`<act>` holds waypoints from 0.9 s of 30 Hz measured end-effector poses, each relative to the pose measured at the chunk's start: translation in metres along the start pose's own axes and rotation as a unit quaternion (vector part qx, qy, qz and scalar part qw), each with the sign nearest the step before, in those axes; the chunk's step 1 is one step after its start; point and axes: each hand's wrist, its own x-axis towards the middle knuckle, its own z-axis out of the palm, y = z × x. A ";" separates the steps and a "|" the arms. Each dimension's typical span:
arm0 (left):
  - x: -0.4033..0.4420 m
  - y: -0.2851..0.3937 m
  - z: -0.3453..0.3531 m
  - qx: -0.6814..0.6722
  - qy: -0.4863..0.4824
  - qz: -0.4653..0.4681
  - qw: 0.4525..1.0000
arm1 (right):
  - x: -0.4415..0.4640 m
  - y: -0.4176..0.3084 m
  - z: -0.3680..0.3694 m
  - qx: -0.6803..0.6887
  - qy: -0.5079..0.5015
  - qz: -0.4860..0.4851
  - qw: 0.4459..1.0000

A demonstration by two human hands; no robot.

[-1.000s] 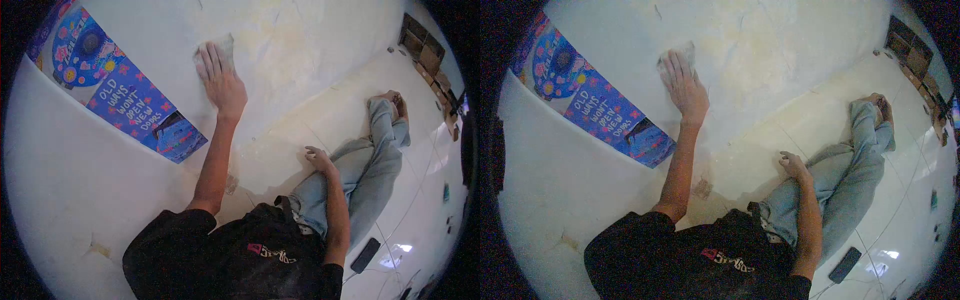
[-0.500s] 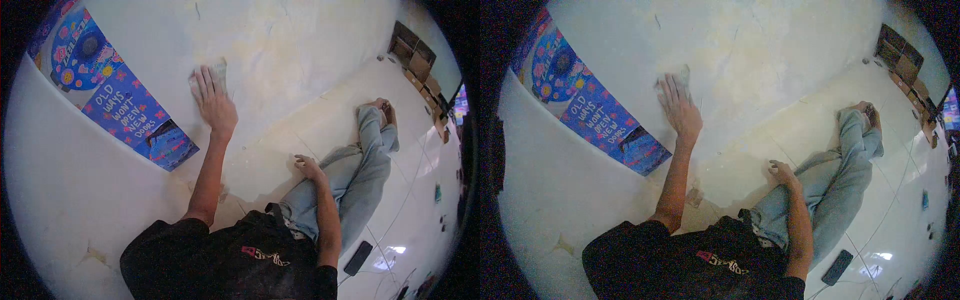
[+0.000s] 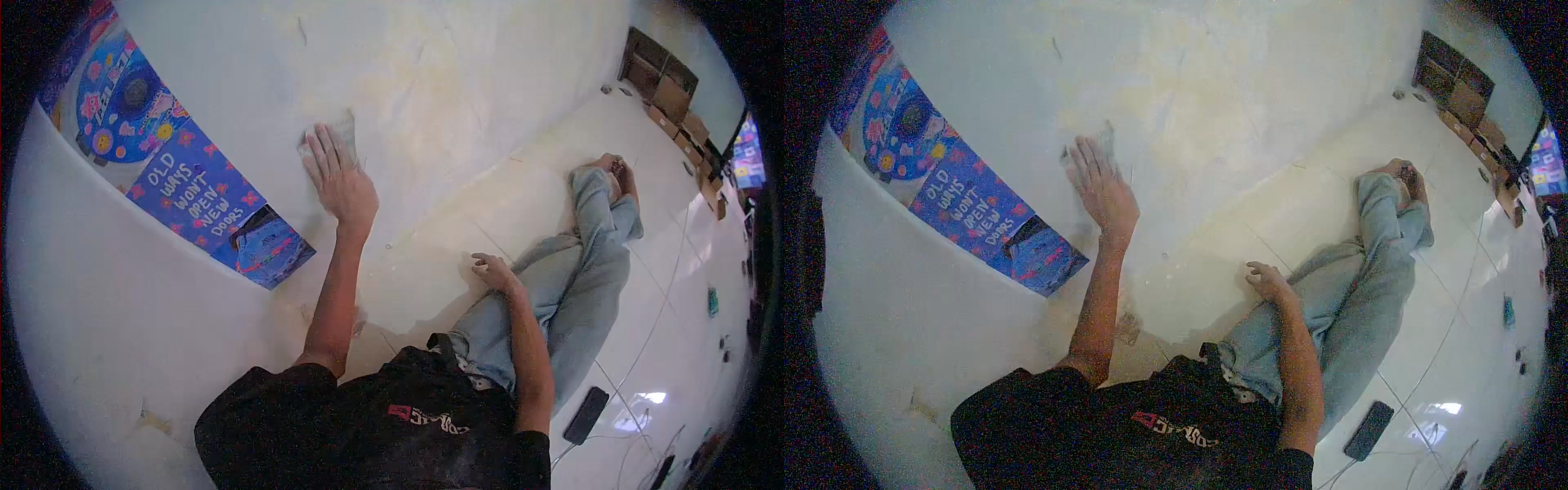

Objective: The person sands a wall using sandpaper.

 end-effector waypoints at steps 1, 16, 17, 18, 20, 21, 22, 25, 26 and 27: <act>0.010 0.001 -0.002 0.005 -0.001 -0.005 1.000 | -0.001 0.003 0.001 0.009 0.014 -0.016 1.000; -0.010 0.003 0.011 -0.001 -0.012 0.002 1.000 | 0.002 0.002 0.001 0.016 0.006 -0.002 1.000; 0.000 0.005 0.008 -0.001 -0.016 -0.001 1.000 | 0.002 0.004 0.003 0.019 0.004 -0.003 1.000; 0.011 0.009 0.003 -0.033 -0.008 0.011 0.999 | 0.000 0.000 0.001 0.018 -0.001 -0.001 1.000; 0.022 0.012 -0.001 -0.064 -0.003 0.021 0.998 | -0.006 -0.017 -0.007 0.034 -0.010 0.026 0.999; 0.023 0.013 -0.002 -0.071 0.003 0.021 0.997 | -0.005 -0.015 -0.005 0.035 -0.014 0.027 0.999; 0.022 0.012 -0.002 -0.078 0.009 0.022 0.997 | -0.004 -0.013 -0.004 0.037 -0.011 0.028 0.999; -0.005 0.002 0.005 -0.011 0.013 0.018 1.000 | -0.001 -0.009 -0.002 0.023 -0.007 0.022 0.999; -0.017 -0.003 0.010 -0.010 0.018 0.021 1.000 | 0.001 -0.008 -0.003 0.006 -0.007 0.018 1.000; -0.030 -0.010 0.016 -0.004 -0.029 0.011 1.000 | 0.001 -0.007 -0.002 0.008 -0.001 0.016 1.000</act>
